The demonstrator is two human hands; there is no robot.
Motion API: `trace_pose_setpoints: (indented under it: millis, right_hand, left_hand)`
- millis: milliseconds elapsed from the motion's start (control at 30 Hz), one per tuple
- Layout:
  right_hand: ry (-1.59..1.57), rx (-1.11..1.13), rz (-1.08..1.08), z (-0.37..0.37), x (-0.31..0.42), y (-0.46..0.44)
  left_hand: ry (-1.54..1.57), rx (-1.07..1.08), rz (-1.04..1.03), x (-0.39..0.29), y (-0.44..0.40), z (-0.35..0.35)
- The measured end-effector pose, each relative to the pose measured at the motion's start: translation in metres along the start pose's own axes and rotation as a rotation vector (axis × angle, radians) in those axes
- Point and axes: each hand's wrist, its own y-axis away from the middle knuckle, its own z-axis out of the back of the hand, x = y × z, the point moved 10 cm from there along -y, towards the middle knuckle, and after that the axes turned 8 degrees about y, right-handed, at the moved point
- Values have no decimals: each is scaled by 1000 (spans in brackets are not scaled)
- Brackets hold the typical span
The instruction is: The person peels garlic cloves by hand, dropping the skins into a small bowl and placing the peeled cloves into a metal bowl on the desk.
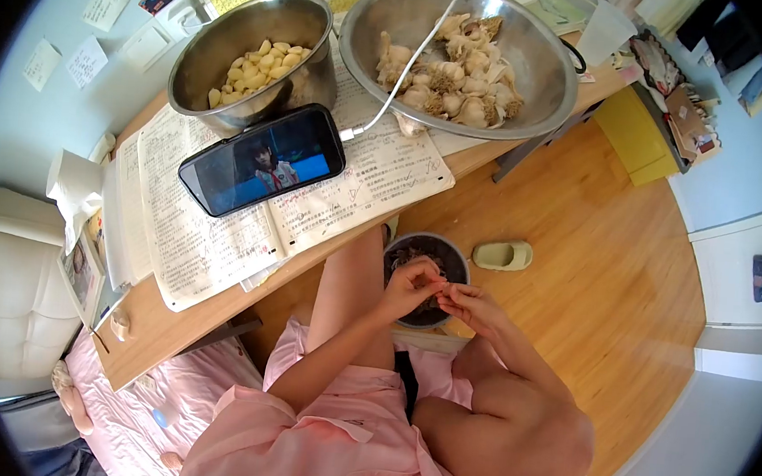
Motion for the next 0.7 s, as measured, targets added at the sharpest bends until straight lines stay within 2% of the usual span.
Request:
trace_pose_setpoints:
  millis: [67, 233, 367, 467, 700]
  right_hand:
    - [-53, -20, -5, 3, -3, 0]
    - [-98, -60, 40, 4, 1, -5]
    - [123, -40, 84, 3, 9, -3]
    - [311, -46, 75, -3, 13, 1]
    - [377, 35, -5, -12, 10, 5]
  left_hand:
    - [13, -47, -36, -7, -2, -3]
    - [-255, -58, -92, -18, -9, -2]
    - [-351, -31, 5, -7, -8, 8]
    - [-302, 103, 170, 1, -3, 11]
    - [-341, 333, 164, -17, -4, -5]
